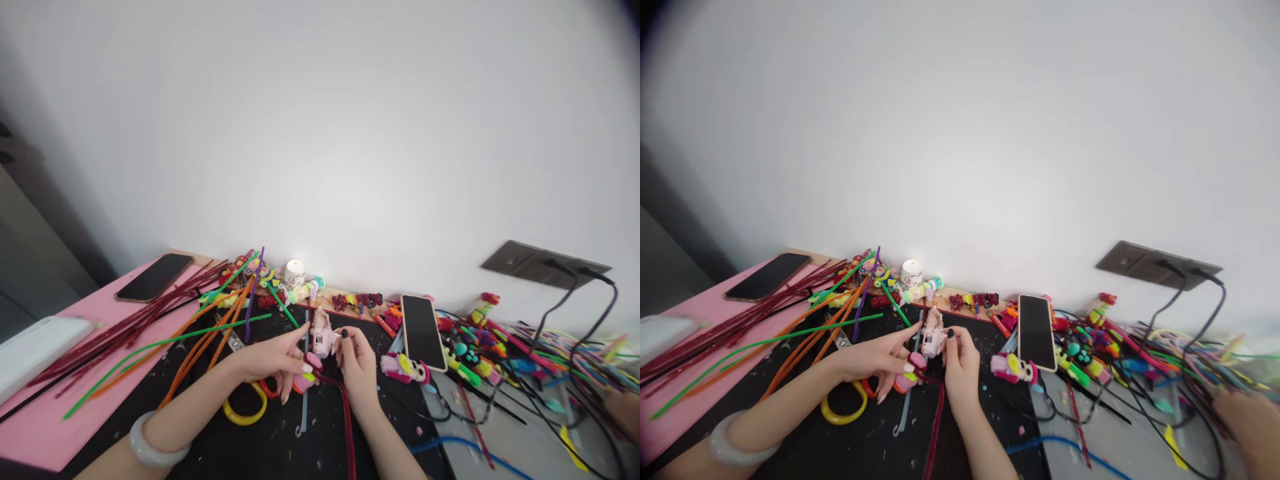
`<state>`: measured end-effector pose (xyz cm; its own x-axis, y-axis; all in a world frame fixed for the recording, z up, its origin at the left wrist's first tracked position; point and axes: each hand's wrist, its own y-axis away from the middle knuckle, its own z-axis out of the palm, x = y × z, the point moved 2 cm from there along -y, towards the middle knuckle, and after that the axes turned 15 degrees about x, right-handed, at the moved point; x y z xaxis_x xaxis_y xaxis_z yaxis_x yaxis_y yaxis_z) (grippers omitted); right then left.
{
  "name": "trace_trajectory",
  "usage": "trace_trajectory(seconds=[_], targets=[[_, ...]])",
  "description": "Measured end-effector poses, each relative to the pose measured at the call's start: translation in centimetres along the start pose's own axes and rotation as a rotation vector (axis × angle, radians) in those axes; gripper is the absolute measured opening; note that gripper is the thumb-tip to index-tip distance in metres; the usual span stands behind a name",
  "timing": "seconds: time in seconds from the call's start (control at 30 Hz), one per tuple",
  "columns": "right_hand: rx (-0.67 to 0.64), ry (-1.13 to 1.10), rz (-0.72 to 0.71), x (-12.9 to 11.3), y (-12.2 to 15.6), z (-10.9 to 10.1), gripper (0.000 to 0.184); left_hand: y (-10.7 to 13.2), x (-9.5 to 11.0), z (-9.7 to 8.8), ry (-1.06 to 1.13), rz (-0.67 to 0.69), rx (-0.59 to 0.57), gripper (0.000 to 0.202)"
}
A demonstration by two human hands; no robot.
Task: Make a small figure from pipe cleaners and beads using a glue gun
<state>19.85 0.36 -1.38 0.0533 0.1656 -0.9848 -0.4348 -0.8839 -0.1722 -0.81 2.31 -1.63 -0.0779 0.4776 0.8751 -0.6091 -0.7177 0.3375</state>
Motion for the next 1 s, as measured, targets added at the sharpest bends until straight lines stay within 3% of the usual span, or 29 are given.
trace_trajectory(seconds=[0.4,0.6,1.0], targets=[[0.000,0.009,-0.017,0.0,0.0,-0.1,0.039,0.2,0.7,0.2,0.027,0.014,-0.013,0.144],[-0.001,0.032,-0.037,-0.5,0.2,-0.4,0.030,0.9,1.8,0.2,0.060,0.068,0.041,0.137],[-0.271,-0.092,-0.172,-0.6,1.2,0.3,0.023,0.3,2.1,0.4,0.012,0.230,0.298,0.110]])
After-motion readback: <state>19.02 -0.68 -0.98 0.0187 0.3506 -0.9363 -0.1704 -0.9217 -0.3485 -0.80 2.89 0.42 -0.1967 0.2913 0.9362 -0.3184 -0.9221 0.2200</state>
